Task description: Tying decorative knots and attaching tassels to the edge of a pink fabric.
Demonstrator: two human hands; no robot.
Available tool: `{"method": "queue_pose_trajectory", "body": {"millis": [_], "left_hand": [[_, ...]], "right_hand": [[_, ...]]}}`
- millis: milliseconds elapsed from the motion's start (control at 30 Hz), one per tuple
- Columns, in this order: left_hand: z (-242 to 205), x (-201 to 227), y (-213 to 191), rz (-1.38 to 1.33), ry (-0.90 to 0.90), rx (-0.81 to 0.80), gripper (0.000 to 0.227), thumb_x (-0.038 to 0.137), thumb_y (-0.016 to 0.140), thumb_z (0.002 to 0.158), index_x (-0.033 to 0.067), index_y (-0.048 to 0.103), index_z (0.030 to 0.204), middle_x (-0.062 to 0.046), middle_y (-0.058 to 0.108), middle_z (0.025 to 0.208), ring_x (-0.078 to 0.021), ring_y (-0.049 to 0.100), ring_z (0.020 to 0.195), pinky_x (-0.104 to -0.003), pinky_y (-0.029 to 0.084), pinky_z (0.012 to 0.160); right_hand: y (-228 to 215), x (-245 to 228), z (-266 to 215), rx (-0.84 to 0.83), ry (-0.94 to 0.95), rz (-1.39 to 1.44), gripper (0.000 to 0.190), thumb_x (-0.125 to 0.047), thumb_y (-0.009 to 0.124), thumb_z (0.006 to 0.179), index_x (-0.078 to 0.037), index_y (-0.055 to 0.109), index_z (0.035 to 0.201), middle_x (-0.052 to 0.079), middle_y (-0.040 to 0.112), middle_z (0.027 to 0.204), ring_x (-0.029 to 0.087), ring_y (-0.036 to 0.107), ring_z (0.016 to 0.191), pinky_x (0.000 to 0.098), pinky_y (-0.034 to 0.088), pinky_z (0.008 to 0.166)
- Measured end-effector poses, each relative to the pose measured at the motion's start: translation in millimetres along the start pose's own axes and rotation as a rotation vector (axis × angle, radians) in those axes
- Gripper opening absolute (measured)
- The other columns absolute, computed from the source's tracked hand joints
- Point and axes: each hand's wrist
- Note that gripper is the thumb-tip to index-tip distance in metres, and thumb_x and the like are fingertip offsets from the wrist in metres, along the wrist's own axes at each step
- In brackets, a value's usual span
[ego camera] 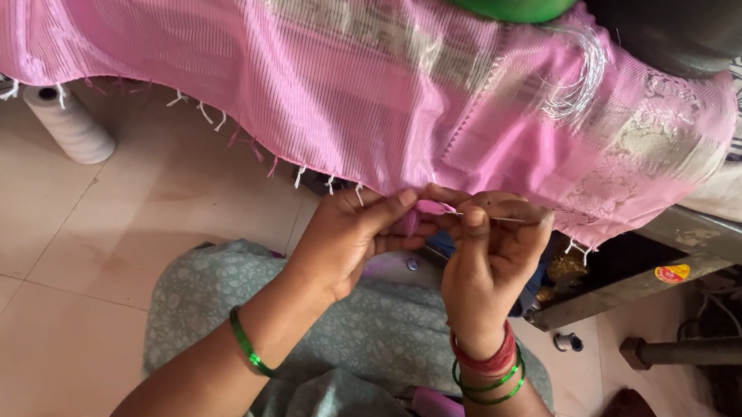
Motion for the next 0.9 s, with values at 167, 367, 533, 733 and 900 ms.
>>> {"method": "queue_pose_trajectory", "body": {"millis": [167, 367, 533, 733, 900], "left_hand": [[-3, -20, -18, 0.075, 0.088, -0.025, 0.017, 0.011, 0.071, 0.094, -0.001, 0.076, 0.104, -0.01, 0.076, 0.095, -0.0182, 0.074, 0.084, -0.033, 0.063, 0.081], [-24, -24, -18, 0.592, 0.455, 0.044, 0.017, 0.008, 0.075, 0.092, 0.0004, 0.077, 0.107, -0.008, 0.077, 0.098, -0.0146, 0.074, 0.085, -0.027, 0.062, 0.077], [-33, -12, -15, 0.975, 0.852, 0.072, 0.013, 0.003, 0.068, 0.098, 0.0014, 0.073, 0.11, -0.01, 0.076, 0.103, -0.0165, 0.075, 0.093, -0.028, 0.06, 0.08], [-13, -24, -25, 0.051, -0.024, -0.063, 0.022, 0.008, 0.058, 0.098, -0.0022, 0.074, 0.11, -0.011, 0.078, 0.093, -0.0182, 0.072, 0.082, -0.031, 0.059, 0.074], [-10, -24, -29, 0.078, -0.031, 0.009, 0.022, 0.013, 0.057, 0.104, 0.0, 0.073, 0.113, -0.003, 0.063, 0.076, -0.0138, 0.065, 0.075, -0.029, 0.057, 0.073]], "right_hand": [[-11, -1, -3, -0.055, -0.013, -0.097, 0.012, 0.001, 0.059, 0.11, 0.001, 0.047, 0.112, 0.019, 0.066, 0.117, 0.035, 0.071, 0.115, 0.0418, 0.062, 0.094], [-16, -3, -14, -0.147, 0.001, 0.114, 0.01, -0.003, 0.058, 0.111, -0.002, 0.049, 0.113, 0.026, 0.072, 0.114, 0.036, 0.075, 0.107, 0.0437, 0.066, 0.091], [-26, 12, -45, -0.355, -0.165, -0.04, 0.006, -0.003, 0.057, 0.109, -0.002, 0.052, 0.106, 0.024, 0.074, 0.103, 0.039, 0.077, 0.108, 0.0415, 0.066, 0.08], [-16, 34, -77, -0.289, -0.314, -0.254, 0.035, -0.019, 0.077, 0.093, 0.001, 0.057, 0.115, 0.022, 0.069, 0.121, 0.039, 0.065, 0.127, 0.052, 0.058, 0.108], [-19, 14, -64, -0.475, -0.439, -0.668, 0.066, -0.051, 0.076, 0.072, 0.001, 0.066, 0.112, 0.017, 0.066, 0.118, 0.032, 0.065, 0.108, 0.0426, 0.053, 0.095]]}}
Point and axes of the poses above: each hand's wrist, its own z-axis towards the middle knuckle, its own y-axis out of the palm, x = y × z
